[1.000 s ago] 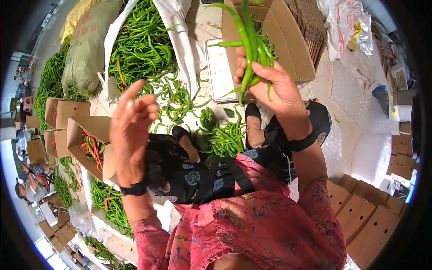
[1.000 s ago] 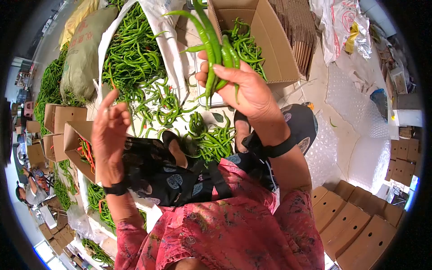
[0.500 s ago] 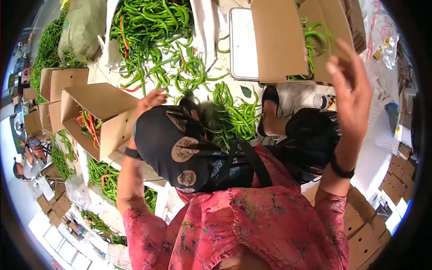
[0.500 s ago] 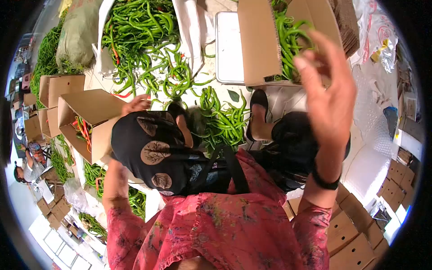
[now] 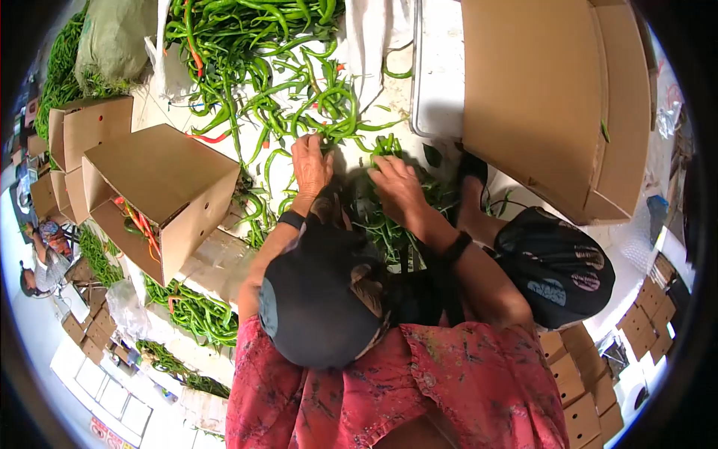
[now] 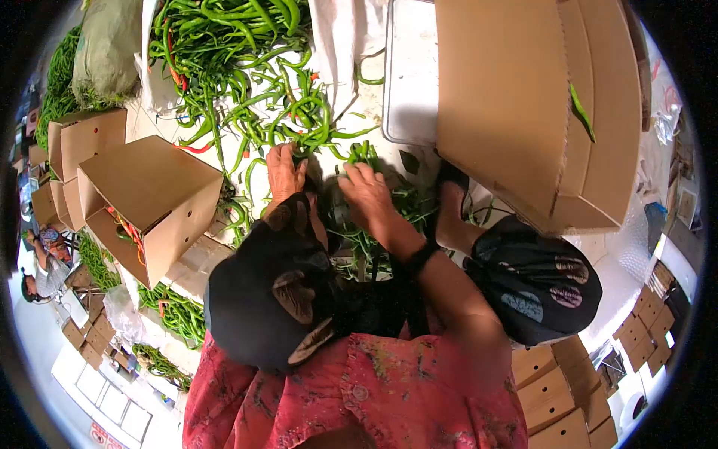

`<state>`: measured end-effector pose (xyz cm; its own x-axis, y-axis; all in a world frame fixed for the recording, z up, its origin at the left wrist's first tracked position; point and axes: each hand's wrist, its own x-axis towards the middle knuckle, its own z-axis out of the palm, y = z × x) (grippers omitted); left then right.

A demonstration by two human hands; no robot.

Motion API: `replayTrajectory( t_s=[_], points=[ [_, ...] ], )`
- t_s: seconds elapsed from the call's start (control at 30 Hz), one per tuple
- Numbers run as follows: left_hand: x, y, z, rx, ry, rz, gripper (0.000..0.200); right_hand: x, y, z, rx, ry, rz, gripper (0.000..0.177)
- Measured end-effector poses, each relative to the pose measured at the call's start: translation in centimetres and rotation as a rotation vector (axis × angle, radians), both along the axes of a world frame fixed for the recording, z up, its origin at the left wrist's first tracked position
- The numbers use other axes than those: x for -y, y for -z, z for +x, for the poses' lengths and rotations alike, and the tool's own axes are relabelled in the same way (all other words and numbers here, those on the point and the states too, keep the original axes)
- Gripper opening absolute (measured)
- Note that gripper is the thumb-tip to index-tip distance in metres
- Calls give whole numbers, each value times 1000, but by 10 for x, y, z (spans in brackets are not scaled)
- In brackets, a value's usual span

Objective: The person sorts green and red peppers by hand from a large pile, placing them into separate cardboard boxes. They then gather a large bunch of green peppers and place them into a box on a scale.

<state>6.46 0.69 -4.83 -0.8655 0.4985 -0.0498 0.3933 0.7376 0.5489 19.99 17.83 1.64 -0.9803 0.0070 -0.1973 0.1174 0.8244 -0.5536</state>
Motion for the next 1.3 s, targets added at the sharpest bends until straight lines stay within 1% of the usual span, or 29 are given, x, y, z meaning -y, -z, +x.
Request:
replayTrajectory(
  t_s=[0.07, 0.13, 0.17, 0.2, 0.27, 0.3, 0.33, 0.4, 0.43, 0.47, 0.5, 0.53, 0.6, 0.63, 0.67, 0.73, 0.77, 0.8, 0.83, 0.87, 0.9, 0.97, 1.0, 1.13, 1.17, 1.2, 1.23, 1.27, 1.3],
  points=[
    [6, 11, 1, -31, -58, -50, 42, 7, 30, -12, -1, -30, -9, 37],
    [11, 21, 3, 75, -193, 1, 39, 9, 46, -19, 297, -151, 133, 31],
    [15, 25, 0, 102, -225, 176, 39, 10, 51, -18, 208, -220, 197, 19],
    [16, 22, -7, 102, -231, 176, 39, 9, 46, -22, 208, -225, 198, 19],
    [21, 9, -22, 100, -428, 226, 40, 9, 31, -34, 627, -338, 170, 13],
    [26, 13, -32, -67, -373, 140, 38, 4, 35, -30, 696, -351, 123, 14],
    [28, 23, -43, -172, -376, 84, 37, 4, 42, -30, 692, -359, 126, 14],
    [28, 32, -59, -171, -363, -23, 36, 5, 51, -31, 501, 66, 11, 12],
    [27, 32, -65, -168, -369, -25, 36, 1, 54, -36, 116, 123, 45, 11],
    [28, 30, -71, -87, -313, -177, 35, -3, 59, -44, 121, 118, 42, 11],
    [29, 27, -75, -6, -250, -328, 34, -9, 48, -63, 1, 154, 105, 13],
    [32, 28, -75, -6, -248, -332, 34, -13, 44, -78, -124, 192, 169, 16],
    [41, 34, -73, -89, -266, -137, 29, -13, 67, -83, -58, 202, 198, 15],
    [50, 43, -77, -73, -357, 79, 24, -16, 78, -86, 5, 210, 232, 15],
    [62, 50, -76, 250, -553, 363, 13, -19, 90, -87, 9, 211, 231, 15],
    [58, 3, -76, 530, -505, 569, 8, -19, 104, -86, 50, 155, 303, 19],
    [48, -14, -68, 569, -438, 570, 12, -17, 106, -86, 56, 147, 299, 19],
    [41, -23, -57, 573, -320, 471, 17, -15, 104, -87, 83, 98, 280, 20],
    [31, -15, -52, 346, -6, 369, 21, -13, 101, -89, 105, 48, 263, 22],
    [15, -9, -41, 303, 124, 397, 25, -12, 96, -92, 101, 43, 264, 22],
    [-2, -5, -27, 136, 156, 291, 34, -10, 88, -91, 56, 46, 228, 22],
    [-24, 8, -17, 97, 196, 78, 41, -9, 88, -89, 10, 48, 197, 21],
    [-31, 6, -20, 61, 220, -27, 42, -7, 92, -87, 48, 114, 43, 23],
    [-19, -14, -33, 101, 187, 2, 36, -7, 85, -85, 187, 245, -374, 27],
    [-9, -13, -40, 10, 35, 134, 34, -13, 74, -88, 187, 247, -374, 27],
    [4, -13, -46, -77, -114, 264, 31, -18, 57, -91, 126, 276, -240, 25],
    [15, -31, -58, 136, -332, 441, 28, -20, 48, -90, 67, 299, -106, 22],
    [27, -49, -72, 343, -555, 614, 24, -23, 49, -87, 70, 296, -109, 22],
    [45, -51, -80, 517, -728, 918, 21, -27, 52, -85, 97, 265, -111, 19]
  ],
)
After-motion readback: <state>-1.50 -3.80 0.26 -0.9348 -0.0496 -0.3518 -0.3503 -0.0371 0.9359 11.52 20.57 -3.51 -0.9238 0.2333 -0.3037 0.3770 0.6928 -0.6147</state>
